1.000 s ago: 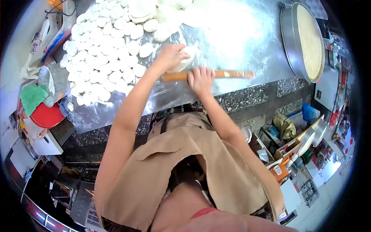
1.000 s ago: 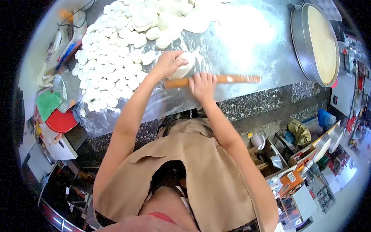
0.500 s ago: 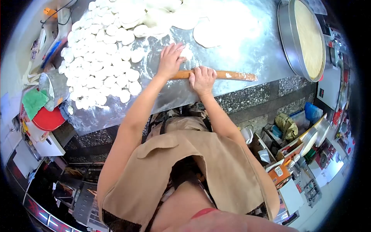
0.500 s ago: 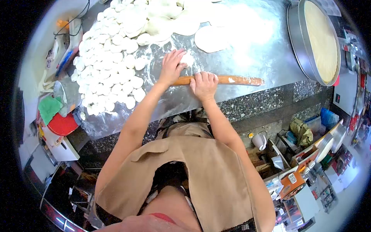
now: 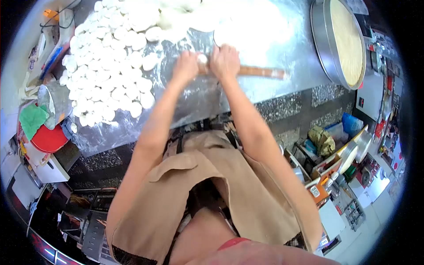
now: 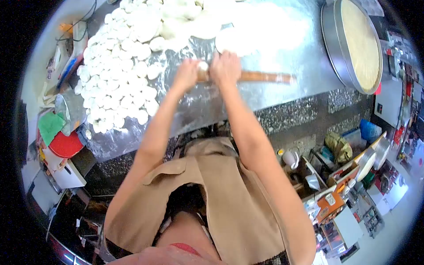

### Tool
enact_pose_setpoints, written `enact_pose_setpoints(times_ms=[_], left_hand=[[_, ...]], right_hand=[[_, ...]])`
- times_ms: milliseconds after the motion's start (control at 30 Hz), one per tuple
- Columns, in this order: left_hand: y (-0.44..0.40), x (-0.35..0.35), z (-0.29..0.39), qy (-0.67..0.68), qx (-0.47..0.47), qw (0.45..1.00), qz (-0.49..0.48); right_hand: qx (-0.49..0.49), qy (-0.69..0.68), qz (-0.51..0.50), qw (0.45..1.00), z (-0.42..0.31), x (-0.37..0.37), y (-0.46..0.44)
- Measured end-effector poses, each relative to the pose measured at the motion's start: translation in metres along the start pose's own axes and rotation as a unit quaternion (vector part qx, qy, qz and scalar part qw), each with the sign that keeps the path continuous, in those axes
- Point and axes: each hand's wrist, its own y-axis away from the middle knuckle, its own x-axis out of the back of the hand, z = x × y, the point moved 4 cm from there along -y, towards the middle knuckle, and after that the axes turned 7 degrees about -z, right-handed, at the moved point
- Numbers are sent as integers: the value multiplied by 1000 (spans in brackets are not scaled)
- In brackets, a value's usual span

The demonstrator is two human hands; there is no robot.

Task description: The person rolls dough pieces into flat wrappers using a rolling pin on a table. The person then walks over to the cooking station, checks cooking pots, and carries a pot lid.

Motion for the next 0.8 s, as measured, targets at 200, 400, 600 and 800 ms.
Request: enact_pose_setpoints(times_ms=[200, 400, 600, 800], left_hand=[[24, -8, -50, 261, 27, 963, -63], [-13, 26, -36, 96, 5, 995, 35], [19, 12, -33, 100, 32, 994, -23], [21, 3, -70, 160, 27, 980, 113]], right_hand=[[44, 18, 8, 999, -25, 35, 74], [-47, -49, -89, 994, -45, 26, -24], [-53, -9, -53, 997, -46, 20, 5], [-3, -13, -77, 997, -48, 20, 60]])
